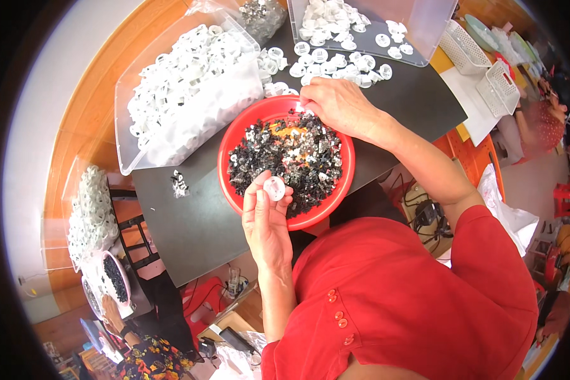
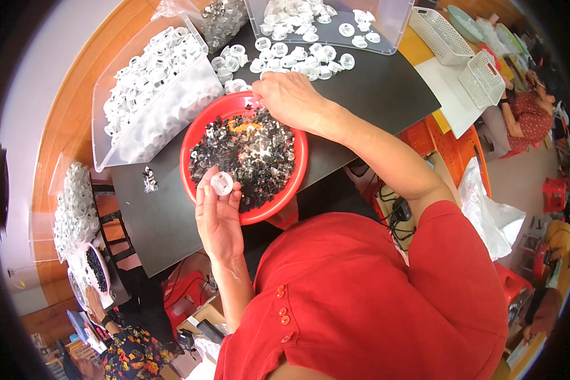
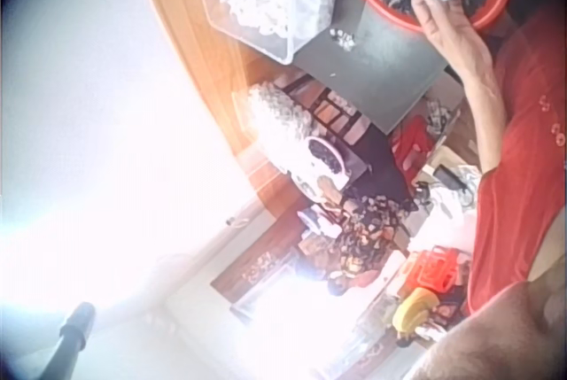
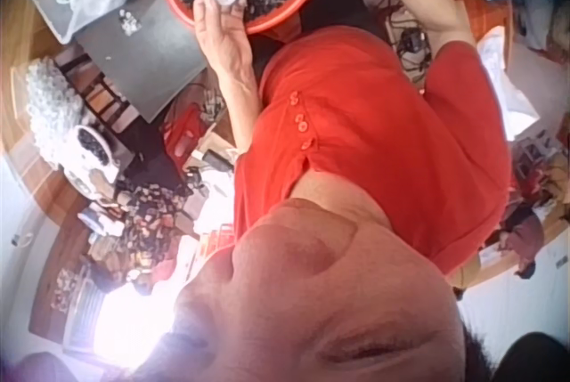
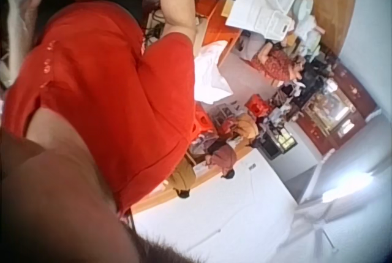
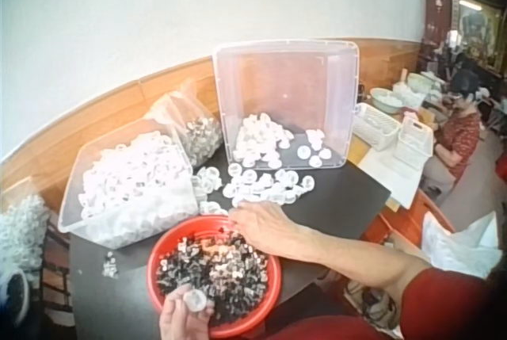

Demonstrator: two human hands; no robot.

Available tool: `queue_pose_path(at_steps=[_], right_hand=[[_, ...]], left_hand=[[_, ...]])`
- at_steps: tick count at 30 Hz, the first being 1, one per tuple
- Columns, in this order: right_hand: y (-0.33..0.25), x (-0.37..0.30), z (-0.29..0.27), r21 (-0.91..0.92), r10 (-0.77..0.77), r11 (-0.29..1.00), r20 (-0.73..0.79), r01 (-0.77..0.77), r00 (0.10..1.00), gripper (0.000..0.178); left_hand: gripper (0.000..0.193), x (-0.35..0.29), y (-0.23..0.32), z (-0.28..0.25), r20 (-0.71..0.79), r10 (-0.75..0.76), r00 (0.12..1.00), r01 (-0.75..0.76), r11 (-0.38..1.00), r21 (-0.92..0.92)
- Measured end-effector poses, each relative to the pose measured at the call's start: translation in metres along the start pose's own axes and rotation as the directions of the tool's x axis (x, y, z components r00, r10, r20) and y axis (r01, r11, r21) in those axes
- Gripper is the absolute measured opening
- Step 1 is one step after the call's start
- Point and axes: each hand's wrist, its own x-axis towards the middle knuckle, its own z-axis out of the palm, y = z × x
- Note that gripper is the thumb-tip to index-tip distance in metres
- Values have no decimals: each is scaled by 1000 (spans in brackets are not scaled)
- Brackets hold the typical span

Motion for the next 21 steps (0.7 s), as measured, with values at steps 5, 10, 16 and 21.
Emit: queue_pose_path(at_steps=[5, 10, 16, 21], right_hand=[[2, 6, 5, -6, -49, 999, -28, 49, 998, 6], [0, 3, -7, -116, 3, 993, 96, 8, 995, 7], [-15, 6, -10, 131, 3, 991, 104, -16, 995, 15], [-4, -1, -16, 9, -16, 1000, 63, 15, 998, 11]], left_hand=[[32, 2, 1, 1, -14, -13, 1000, 13, 1000, -12], [30, 2, 2, 1, -11, -14, 1000, 14, 999, -37], [30, 4, 2, 1, -19, -29, 999, 29, 999, -34], [31, 4, 2, 0, -4, -22, 1000, 22, 999, -41]])
